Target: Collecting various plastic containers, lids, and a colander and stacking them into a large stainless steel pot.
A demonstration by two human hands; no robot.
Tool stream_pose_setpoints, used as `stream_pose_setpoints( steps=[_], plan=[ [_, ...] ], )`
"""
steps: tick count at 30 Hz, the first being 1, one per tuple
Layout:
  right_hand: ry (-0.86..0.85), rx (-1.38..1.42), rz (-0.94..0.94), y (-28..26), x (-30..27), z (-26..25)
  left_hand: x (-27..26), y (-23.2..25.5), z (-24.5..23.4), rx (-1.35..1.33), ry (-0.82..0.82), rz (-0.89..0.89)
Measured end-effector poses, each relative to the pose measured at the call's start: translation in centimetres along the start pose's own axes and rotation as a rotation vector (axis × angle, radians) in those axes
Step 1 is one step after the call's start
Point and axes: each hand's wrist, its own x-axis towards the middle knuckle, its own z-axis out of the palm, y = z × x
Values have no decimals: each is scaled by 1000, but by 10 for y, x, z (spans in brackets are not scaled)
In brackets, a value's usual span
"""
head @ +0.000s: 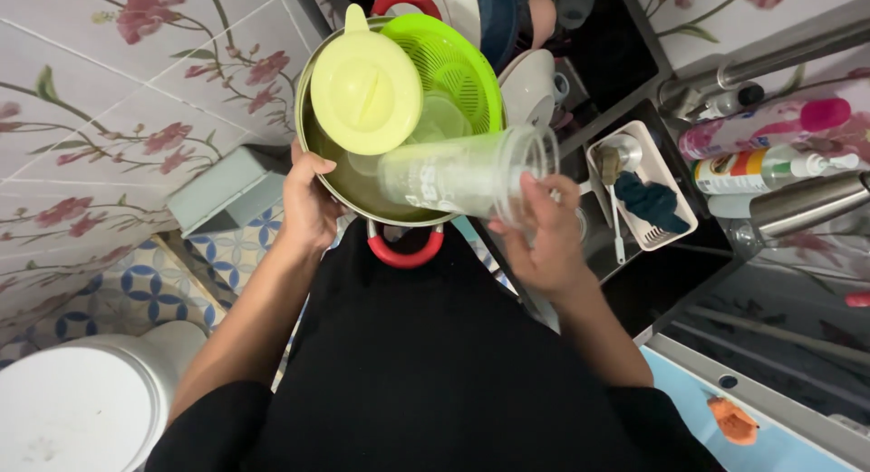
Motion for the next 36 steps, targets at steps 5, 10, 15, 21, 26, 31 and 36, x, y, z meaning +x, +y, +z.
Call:
stream_pose_setpoints(
  steps=[5, 10, 15, 21, 26, 31, 36],
  plan=[
    [-85, -128, -111, -10, 30, -45, 6, -3, -7, -7, 4, 24],
    [19, -195, -178, 0, 43, -66, 12, -9, -9, -16, 10, 24],
    [-40, -103, -257, -15, 77, -74, 4, 0, -4, -39, -16, 40],
    [-364, -93, -178, -77, 123, -64, -11, 18, 2, -128, -195, 60],
    [-466, -135, -244, -88, 117, -33, -4, 8, -10, -251, -208, 78],
    [-480, -107, -414, -96, 124, 6, -2, 6, -15, -348, -153, -7],
    [-50, 68, -514, -84, 104, 49, 8, -5, -24, -318, -238, 242]
  ],
)
